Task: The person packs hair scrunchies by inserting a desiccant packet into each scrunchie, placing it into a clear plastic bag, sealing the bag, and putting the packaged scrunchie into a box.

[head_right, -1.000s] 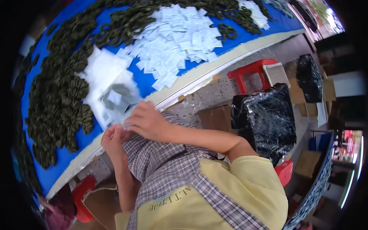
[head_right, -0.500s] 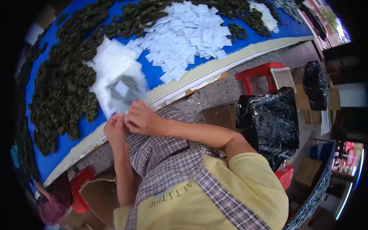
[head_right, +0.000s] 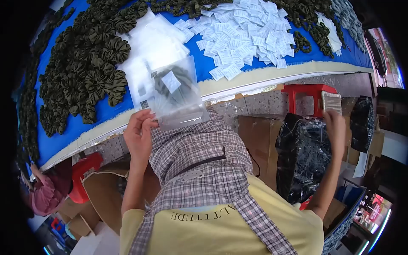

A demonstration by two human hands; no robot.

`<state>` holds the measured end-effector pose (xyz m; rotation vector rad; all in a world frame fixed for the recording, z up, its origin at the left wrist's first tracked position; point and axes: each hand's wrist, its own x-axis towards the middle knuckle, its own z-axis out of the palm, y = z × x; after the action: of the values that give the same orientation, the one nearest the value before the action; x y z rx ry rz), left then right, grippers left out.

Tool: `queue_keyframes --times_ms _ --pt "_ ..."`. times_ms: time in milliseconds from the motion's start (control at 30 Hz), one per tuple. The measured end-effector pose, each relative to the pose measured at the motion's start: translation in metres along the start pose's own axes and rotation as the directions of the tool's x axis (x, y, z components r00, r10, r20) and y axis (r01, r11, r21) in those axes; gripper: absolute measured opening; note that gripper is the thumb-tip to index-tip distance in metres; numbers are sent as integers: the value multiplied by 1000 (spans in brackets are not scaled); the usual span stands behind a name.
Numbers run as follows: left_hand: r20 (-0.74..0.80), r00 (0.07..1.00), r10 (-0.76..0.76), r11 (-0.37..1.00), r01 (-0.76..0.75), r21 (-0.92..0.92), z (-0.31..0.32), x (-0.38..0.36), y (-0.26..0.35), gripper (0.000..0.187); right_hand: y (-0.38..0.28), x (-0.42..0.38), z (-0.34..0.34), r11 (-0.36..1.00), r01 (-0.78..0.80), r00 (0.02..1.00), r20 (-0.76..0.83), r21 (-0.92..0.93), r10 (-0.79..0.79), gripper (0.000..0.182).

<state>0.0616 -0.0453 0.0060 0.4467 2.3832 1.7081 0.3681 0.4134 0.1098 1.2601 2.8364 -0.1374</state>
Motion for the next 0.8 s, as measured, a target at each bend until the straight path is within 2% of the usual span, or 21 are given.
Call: queue_keyframes --times_ms 33,67,100,133,167,233,267,400,600,733,767,800 --pt "-11 966 259 950 -253 182 -3 -1 -3 15 -44 1 19 964 215 973 -125 159 -196 16" --pt "20 861 508 802 -482 352 -4 1 -6 17 -99 5 35 855 436 888 -288 280 -358 17" --pt "19 861 509 801 -481 357 -3 4 -10 17 -130 13 58 707 659 743 -371 257 -557 21" --pt "76 812 579 741 -562 368 -2 8 -15 18 -162 16 75 582 801 586 -386 142 -712 22" --pt "135 756 640 674 -637 374 -2 13 -20 20 -199 20 80 404 884 464 -341 235 -818 24" --pt "258 622 740 520 -771 367 -2 22 -27 22 -247 32 101 109 988 144 -409 107 -901 18" --pt "263 625 734 522 -769 370 -2 25 -27 22 -257 40 109 107 988 146 -411 115 -900 18" --pt "342 545 766 461 -835 300 -2 35 -27 16 -278 64 131 -176 983 -129 -489 51 -862 10" --pt "364 585 725 514 -811 280 0 35 -27 12 -278 69 139 -165 973 -83 -425 161 -902 4" --pt "302 680 668 619 -733 283 6 35 -32 9 -280 67 143 -1 807 283 -388 591 -877 3" --pt "303 684 664 621 -730 286 7 35 -30 9 -280 65 143 -3 804 283 -387 595 -878 3" --pt "252 765 593 716 -644 269 9 33 -27 9 -281 63 142 41 746 364 -355 665 -861 4"
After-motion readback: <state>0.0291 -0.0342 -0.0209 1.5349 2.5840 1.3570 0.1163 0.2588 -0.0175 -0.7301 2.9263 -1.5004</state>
